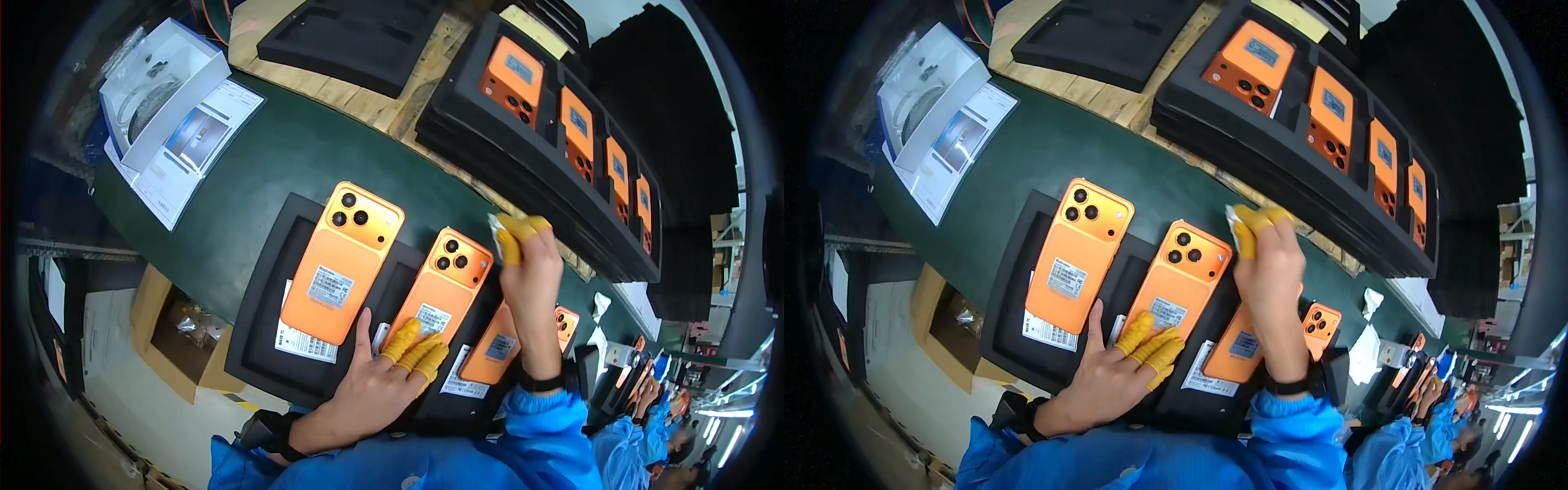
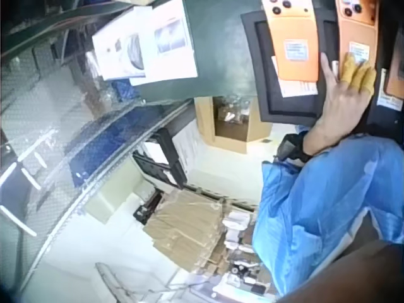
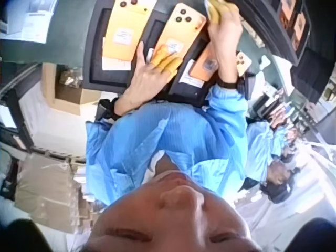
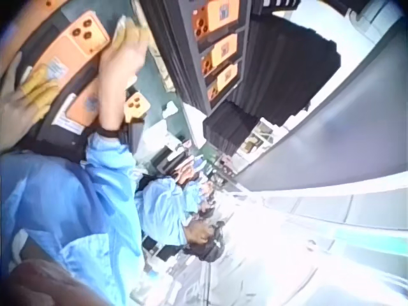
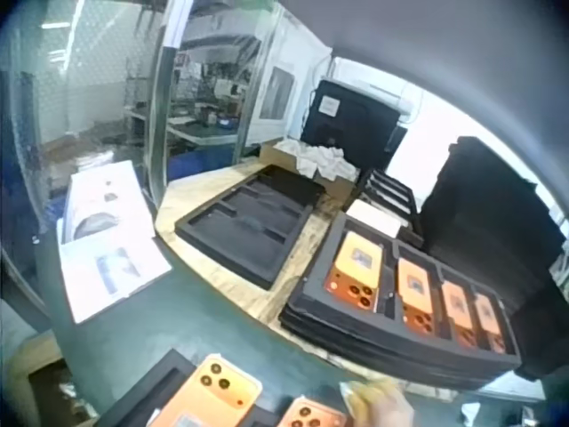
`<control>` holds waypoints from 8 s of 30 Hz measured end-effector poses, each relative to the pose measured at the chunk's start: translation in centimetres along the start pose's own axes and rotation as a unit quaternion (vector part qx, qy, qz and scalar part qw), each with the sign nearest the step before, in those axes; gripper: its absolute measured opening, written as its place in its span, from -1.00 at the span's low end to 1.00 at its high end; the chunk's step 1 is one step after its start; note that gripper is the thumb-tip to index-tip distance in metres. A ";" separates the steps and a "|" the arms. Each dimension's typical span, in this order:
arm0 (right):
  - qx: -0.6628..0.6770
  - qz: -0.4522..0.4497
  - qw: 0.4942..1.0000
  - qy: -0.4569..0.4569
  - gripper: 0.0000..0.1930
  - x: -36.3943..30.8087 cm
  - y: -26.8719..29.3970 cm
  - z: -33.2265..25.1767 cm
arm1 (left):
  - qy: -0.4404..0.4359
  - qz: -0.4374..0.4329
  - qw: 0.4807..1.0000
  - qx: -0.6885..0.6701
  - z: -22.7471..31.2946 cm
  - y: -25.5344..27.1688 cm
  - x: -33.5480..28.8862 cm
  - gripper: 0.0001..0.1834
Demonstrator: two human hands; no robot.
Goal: Cleaning and inspecting smartphone devices on an assembly line.
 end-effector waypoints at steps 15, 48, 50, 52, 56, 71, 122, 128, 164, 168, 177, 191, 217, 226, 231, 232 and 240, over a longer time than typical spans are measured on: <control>0.073 -0.065 0.980 0.171 -0.59 -2.8 -1.1 -2.7 | 0.020 -0.023 1.000 -0.008 -0.1 0.1 0.5 -0.79; 0.061 -0.045 0.995 0.067 -0.80 -2.3 -1.7 -2.6 | 0.004 -0.023 1.000 0.005 0.1 0.3 0.5 -0.60; 0.047 -0.032 0.997 0.052 -0.82 -2.5 -1.6 -2.3 | 0.009 -0.013 1.000 0.001 0.3 0.4 0.3 -0.59; -0.010 -0.009 1.000 0.002 -0.79 -2.7 -0.6 -1.1 | 0.022 -0.082 0.996 0.006 0.2 -0.1 0.2 -0.58; -0.052 -0.009 0.998 -0.016 -0.74 -5.1 0.5 -1.5 | 0.016 -0.080 0.997 0.000 0.4 0.0 0.2 -0.57; 0.025 -0.010 0.994 0.109 -0.77 -1.8 -1.1 -2.3 | -0.032 -0.017 0.999 0.014 1.2 0.9 1.7 -0.65; 0.338 -0.066 0.929 -0.137 -0.48 -10.3 6.3 -1.8 | 0.358 0.064 0.869 -0.336 -0.6 0.7 1.7 -0.82; 0.206 0.003 0.977 0.048 -0.48 -11.3 8.4 -5.1 | 0.382 0.063 0.842 -0.376 1.8 0.7 3.2 -0.88; 0.347 0.090 0.928 -0.100 -0.84 -15.7 12.7 -0.1 | 0.170 0.017 0.944 -0.282 7.0 -1.0 4.6 -0.88; 0.358 0.064 0.928 -0.085 -0.84 -15.0 12.3 -1.1 | 0.240 0.025 0.900 -0.362 5.0 -1.7 3.1 -0.85; 0.263 -0.078 0.961 0.021 -0.84 -15.3 8.4 -4.3 | 0.257 -0.022 0.924 -0.283 4.1 0.7 1.9 -0.87; 0.233 -0.075 0.966 -0.079 -0.71 -2.3 7.2 -4.9 | 0.103 0.131 0.986 -0.027 -4.2 9.2 1.1 -0.67; 0.108 -0.146 0.954 0.238 -0.48 0.2 -8.2 -13.0 | 0.133 0.017 0.990 0.036 -8.7 6.5 -0.2 -0.70; 0.123 -0.095 0.961 0.227 -0.54 0.7 -7.0 -11.6 | 0.135 0.034 0.990 0.013 -8.6 6.4 -0.1 -0.69; 0.105 -0.114 0.965 0.213 -0.53 1.4 -7.3 -11.2 | 0.134 0.039 0.990 0.005 -8.7 6.9 -0.1 -0.70; 0.104 -0.096 0.967 0.212 -0.53 1.3 -6.6 -10.7 | 0.139 0.049 0.989 -0.005 -8.6 6.9 0.1 -0.71; 0.113 -0.097 0.961 0.232 -0.59 2.2 -7.2 -11.0 | 0.129 0.056 0.990 0.007 -8.6 6.9 0.0 -0.72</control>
Point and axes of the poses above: each hand's wrist, its own x-axis towards the middle knuckle, its own y-axis out of the back of the hand, z = x × y, the point moved 6 cm from there along x, towards the middle knuckle, and after that the axes turned 9 degrees about z, right-handed, at the moved point
